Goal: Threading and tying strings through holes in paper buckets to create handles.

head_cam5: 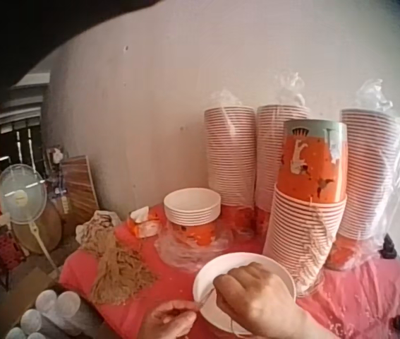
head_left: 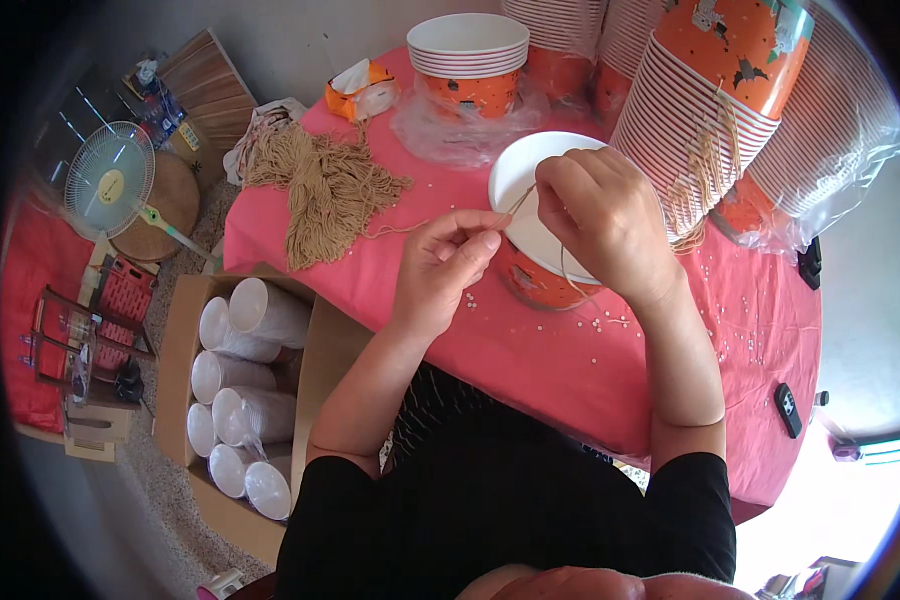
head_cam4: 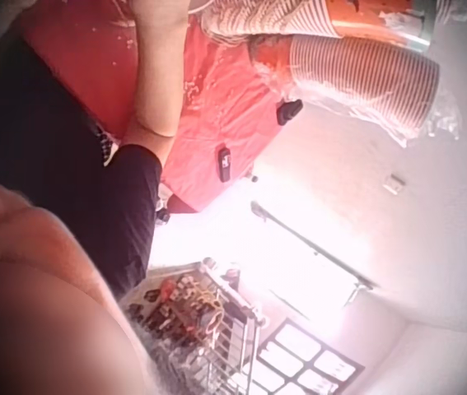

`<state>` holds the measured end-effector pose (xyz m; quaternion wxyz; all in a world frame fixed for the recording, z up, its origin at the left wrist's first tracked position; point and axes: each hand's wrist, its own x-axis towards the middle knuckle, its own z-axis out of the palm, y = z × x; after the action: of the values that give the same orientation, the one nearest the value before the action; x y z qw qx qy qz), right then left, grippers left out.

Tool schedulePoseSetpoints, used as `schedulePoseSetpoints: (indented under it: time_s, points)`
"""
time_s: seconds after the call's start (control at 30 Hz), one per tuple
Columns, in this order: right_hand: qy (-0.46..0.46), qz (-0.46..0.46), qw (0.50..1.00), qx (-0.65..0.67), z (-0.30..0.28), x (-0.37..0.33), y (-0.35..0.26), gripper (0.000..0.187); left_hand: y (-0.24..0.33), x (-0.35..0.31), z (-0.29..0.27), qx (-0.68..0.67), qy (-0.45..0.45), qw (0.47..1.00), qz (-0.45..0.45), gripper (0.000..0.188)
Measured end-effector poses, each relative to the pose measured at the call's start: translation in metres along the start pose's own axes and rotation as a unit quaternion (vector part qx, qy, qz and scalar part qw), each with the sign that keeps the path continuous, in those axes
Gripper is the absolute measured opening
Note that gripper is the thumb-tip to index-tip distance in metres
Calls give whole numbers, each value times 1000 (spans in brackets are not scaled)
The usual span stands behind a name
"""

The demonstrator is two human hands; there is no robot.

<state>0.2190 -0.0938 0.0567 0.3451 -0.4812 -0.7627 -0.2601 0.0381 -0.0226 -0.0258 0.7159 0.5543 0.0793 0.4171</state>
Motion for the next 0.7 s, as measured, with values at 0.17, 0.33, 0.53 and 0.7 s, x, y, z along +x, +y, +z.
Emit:
schedulePoseSetpoints:
  time_s: [0.17, 0.33, 0.53, 0.7]
  points:
    - [26, -39, 999, 7, -5, 1, -2, 17, 21, 10, 4, 126, 73, 985, 89, 16]
    - [-3, -46, 998, 30, -11, 3, -13, 21, 33, 23, 19, 328, 32, 916, 228, 14]
    - [9, -77, 997, 5, -11, 4, -11, 22, 35, 27, 22, 343, 8, 913, 222, 14]
    - [20, -103, 994, -1, -12, 4, -13, 25, 41, 27, 18, 356, -12, 910, 214, 11]
